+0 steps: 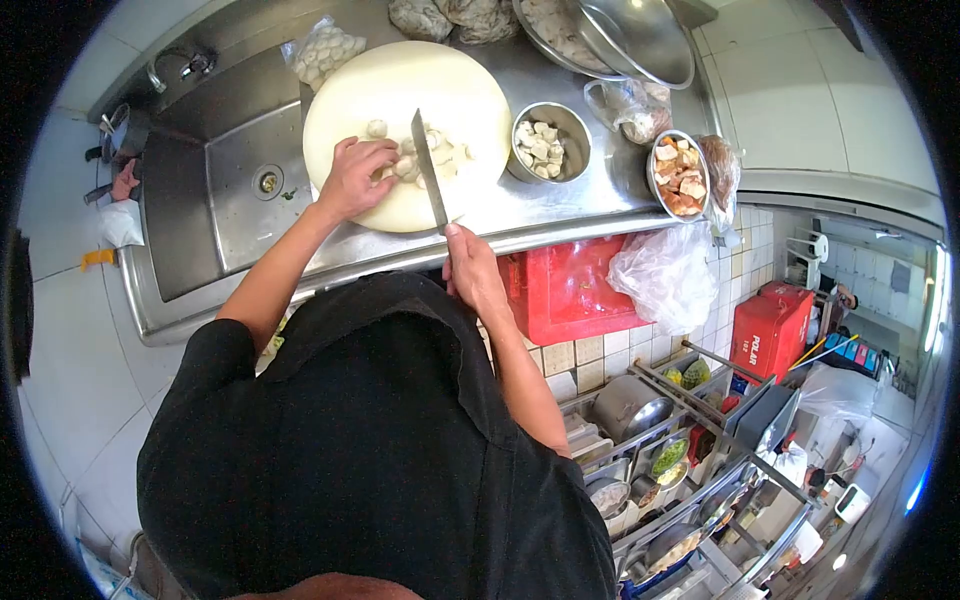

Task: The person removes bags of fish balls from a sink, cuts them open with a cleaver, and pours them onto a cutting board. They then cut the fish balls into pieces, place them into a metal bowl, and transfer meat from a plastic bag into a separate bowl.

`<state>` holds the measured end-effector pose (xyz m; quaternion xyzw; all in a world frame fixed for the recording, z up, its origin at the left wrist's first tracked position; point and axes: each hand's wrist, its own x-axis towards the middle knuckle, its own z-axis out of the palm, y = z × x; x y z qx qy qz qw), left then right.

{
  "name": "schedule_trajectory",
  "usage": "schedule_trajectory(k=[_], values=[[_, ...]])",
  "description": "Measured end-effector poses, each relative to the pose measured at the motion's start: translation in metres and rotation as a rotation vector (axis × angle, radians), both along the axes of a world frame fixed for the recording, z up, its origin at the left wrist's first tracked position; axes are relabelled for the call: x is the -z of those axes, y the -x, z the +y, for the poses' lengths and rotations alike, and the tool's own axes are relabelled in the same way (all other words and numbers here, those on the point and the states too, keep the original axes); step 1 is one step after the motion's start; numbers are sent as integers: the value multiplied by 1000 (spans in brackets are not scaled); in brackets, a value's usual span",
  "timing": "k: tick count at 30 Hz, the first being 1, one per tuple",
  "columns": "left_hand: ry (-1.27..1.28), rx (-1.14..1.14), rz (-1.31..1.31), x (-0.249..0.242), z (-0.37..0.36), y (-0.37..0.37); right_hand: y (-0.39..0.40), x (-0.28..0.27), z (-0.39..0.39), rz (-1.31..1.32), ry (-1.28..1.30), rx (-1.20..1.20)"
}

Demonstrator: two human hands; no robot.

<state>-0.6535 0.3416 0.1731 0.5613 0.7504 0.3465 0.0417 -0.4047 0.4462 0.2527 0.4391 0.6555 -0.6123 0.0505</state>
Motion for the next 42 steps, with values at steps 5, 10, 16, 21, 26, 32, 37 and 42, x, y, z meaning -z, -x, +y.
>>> schedule_trajectory(k=[5,10,16,21,26,32,37,42], values=[[-8,-63,30,4,13,-6,0,-6,0,-17,-17,92],[73,-87,-26,5,19,4,-13,-15,-5,8,-35,67],[136,-1,64,2,28,17,-44,-24,-24,14,27,85],[149,67,-8,-8,42,21,-59,-17,-29,24,32,79],[204,287,-119,-2,40,39,-54,-13,-33,21,22,107],[51,267,-152,1,22,32,-27,-15,-32,-12,19,111],[93,285,-195,-3,23,32,-5,-22,-29,-72,10,80],[69,250,-98,-3,27,32,5,-18,-30,-50,-12,102]])
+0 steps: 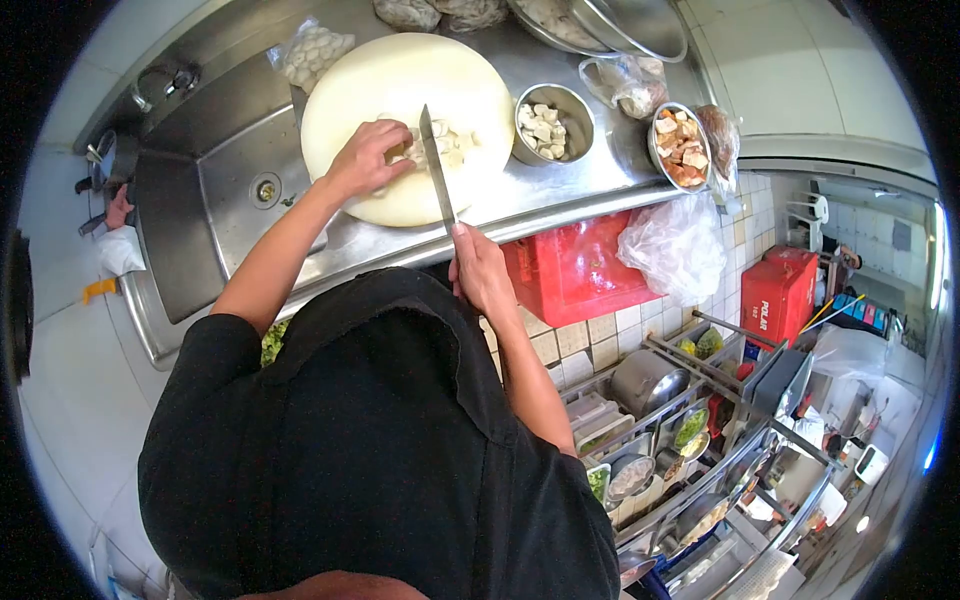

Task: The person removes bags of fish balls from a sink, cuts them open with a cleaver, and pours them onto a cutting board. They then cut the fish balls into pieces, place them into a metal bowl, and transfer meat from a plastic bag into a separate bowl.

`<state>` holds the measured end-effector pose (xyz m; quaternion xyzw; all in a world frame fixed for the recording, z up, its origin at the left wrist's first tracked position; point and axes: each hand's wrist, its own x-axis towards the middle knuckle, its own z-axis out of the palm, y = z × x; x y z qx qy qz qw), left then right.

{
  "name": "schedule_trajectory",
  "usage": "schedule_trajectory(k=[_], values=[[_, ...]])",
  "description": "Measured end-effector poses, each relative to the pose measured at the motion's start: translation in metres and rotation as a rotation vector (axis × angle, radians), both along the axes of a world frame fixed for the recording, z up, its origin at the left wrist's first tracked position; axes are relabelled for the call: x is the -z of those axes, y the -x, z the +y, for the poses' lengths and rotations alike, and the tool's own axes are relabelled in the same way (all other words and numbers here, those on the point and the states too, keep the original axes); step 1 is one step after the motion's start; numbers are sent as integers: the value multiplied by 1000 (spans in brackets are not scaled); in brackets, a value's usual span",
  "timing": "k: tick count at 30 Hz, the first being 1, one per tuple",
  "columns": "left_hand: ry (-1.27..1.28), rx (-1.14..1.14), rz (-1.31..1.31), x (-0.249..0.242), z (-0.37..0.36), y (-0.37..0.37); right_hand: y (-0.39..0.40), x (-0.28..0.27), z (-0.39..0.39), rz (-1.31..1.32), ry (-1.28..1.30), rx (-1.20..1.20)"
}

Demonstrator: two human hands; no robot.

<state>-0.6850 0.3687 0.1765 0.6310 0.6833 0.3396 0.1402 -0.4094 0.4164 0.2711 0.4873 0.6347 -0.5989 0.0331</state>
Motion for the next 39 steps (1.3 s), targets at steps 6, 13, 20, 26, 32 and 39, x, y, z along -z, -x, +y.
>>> schedule_trajectory(k=[6,13,20,26,32,39], values=[[13,-3,-9,-5,2,0,4,-12,-6,-7,-3,3],[-40,-34,-50,3,6,2,2,-12,-10,8,-24,1],[-24,-41,-30,5,6,3,3,-16,-7,2,-10,-3],[28,-38,-19,0,8,1,4,-12,-8,-19,-10,-13],[-18,-36,-4,5,10,0,10,-10,-12,-132,-214,-96],[-31,-52,-13,7,12,-2,14,-9,-9,-88,-229,-76]])
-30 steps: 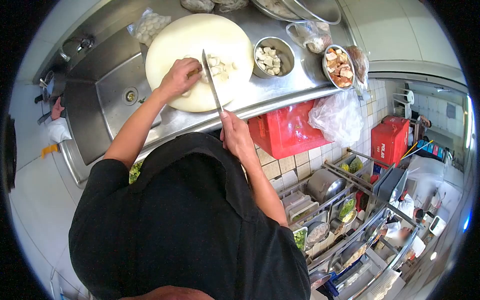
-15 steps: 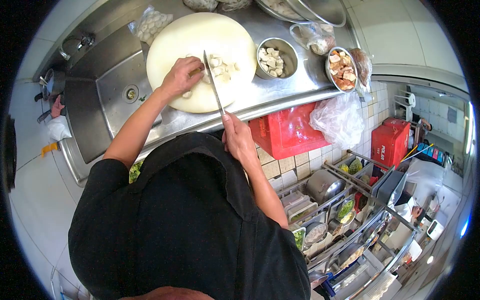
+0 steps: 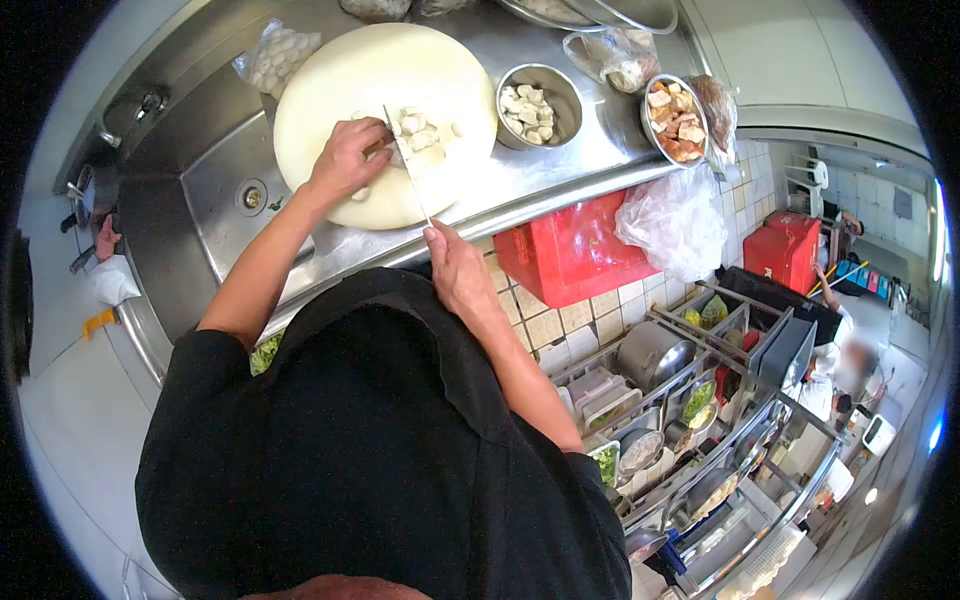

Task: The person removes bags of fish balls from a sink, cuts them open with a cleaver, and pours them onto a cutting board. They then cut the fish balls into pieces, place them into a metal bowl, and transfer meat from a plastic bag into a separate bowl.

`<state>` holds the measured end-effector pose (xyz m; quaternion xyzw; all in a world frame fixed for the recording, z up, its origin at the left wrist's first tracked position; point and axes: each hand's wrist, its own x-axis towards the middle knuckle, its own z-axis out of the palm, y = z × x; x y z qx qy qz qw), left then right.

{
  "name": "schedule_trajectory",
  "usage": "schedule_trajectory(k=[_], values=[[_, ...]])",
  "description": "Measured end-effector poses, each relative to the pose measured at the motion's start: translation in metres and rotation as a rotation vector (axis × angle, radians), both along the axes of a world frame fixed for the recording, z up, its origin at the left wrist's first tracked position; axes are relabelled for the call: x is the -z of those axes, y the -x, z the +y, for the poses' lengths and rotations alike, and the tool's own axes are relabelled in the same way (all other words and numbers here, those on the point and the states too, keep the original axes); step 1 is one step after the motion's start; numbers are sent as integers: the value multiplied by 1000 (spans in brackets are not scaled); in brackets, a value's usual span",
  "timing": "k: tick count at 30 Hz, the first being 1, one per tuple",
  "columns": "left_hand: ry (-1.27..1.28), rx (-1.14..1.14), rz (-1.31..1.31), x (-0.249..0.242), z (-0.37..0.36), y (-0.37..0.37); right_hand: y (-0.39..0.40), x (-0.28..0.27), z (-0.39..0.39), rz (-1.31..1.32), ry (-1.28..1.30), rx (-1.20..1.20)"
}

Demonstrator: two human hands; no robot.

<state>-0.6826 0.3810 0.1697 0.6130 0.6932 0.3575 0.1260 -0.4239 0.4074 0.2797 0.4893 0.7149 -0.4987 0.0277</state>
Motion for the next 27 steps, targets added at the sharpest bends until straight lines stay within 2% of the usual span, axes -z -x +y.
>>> schedule_trajectory(k=[10,12,16,19,20,23,24,27], values=[[-12,32,12,-6,-2,0,20,10,9,12,26,-44],[57,28,36,-7,-1,0,12,32,11,-5,40,-51],[59,-1,32,-6,0,-2,0,-10,23,-78,322,3],[-37,28,8,-6,-1,2,-10,-9,19,0,233,45],[49,32,-51,-14,-4,6,-10,-6,18,7,236,56],[-94,-172,-158,-6,-1,33,-1,-6,17,59,226,49],[-36,-225,-98,-4,-1,39,1,-5,14,65,231,47],[122,-102,-181,12,-6,49,12,-3,11,87,240,29]])
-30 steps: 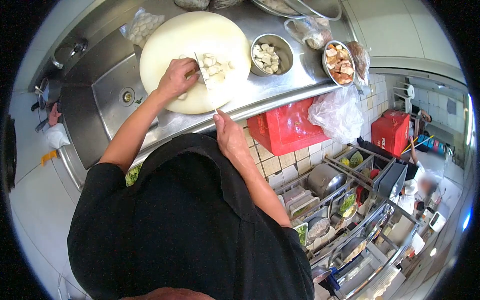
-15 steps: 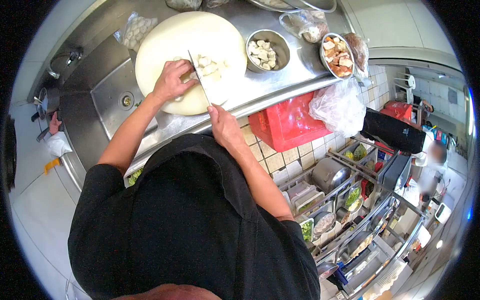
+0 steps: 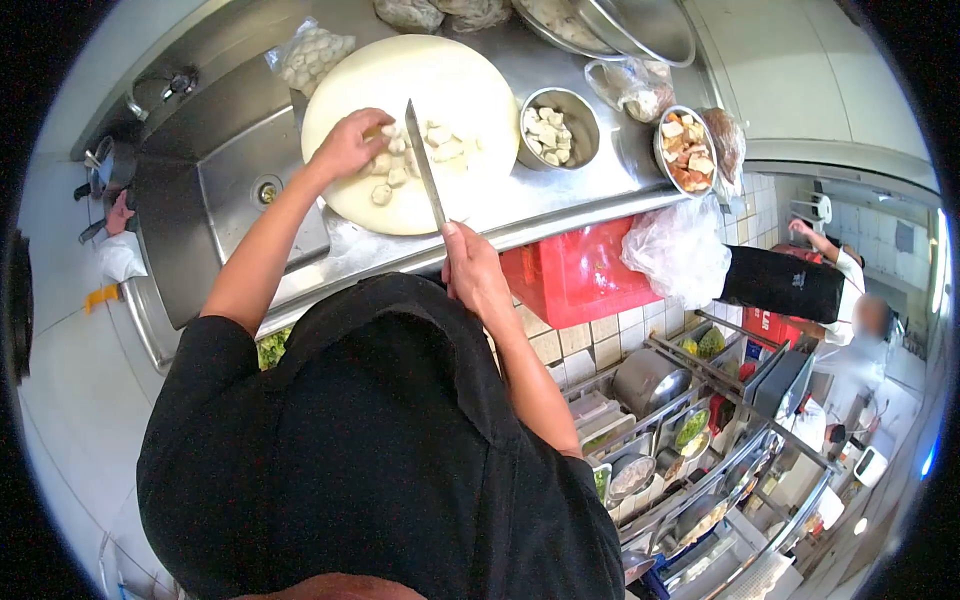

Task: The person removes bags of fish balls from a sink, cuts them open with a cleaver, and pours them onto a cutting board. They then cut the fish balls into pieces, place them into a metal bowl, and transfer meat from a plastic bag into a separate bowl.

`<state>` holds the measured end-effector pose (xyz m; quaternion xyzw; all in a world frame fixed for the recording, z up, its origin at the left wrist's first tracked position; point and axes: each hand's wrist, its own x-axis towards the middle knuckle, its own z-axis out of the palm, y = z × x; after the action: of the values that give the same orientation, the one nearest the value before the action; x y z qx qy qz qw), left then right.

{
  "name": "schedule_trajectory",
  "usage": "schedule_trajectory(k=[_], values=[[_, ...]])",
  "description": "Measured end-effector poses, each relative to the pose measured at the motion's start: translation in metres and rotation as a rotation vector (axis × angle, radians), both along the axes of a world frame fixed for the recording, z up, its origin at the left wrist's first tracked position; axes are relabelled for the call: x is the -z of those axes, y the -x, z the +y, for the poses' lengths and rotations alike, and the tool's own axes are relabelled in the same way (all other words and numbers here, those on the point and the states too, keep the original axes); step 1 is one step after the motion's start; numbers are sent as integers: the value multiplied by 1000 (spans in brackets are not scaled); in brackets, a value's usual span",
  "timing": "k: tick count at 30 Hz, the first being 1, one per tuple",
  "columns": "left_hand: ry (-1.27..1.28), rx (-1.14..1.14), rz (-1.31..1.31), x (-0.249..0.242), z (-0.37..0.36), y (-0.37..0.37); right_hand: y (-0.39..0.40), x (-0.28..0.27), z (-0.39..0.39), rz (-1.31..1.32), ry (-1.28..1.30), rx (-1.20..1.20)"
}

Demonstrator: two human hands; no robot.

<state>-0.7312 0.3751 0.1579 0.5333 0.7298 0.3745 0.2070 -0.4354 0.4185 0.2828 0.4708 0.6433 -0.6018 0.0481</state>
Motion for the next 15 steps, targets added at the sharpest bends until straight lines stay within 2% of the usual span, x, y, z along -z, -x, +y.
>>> schedule_trajectory(k=[1,4,8,11,15], values=[[51,13,-121,-1,-3,-1,1,2,-2,4,2,-3],[-110,-1,-88,-1,-12,-13,1,9,-4,-4,21,-14],[-34,39,-165,-10,-23,-21,1,9,-6,-21,33,-20],[-71,69,47,-24,-34,-34,2,8,-5,-27,45,-32],[-102,78,75,-14,-35,-35,6,-2,-2,-31,56,-40]])
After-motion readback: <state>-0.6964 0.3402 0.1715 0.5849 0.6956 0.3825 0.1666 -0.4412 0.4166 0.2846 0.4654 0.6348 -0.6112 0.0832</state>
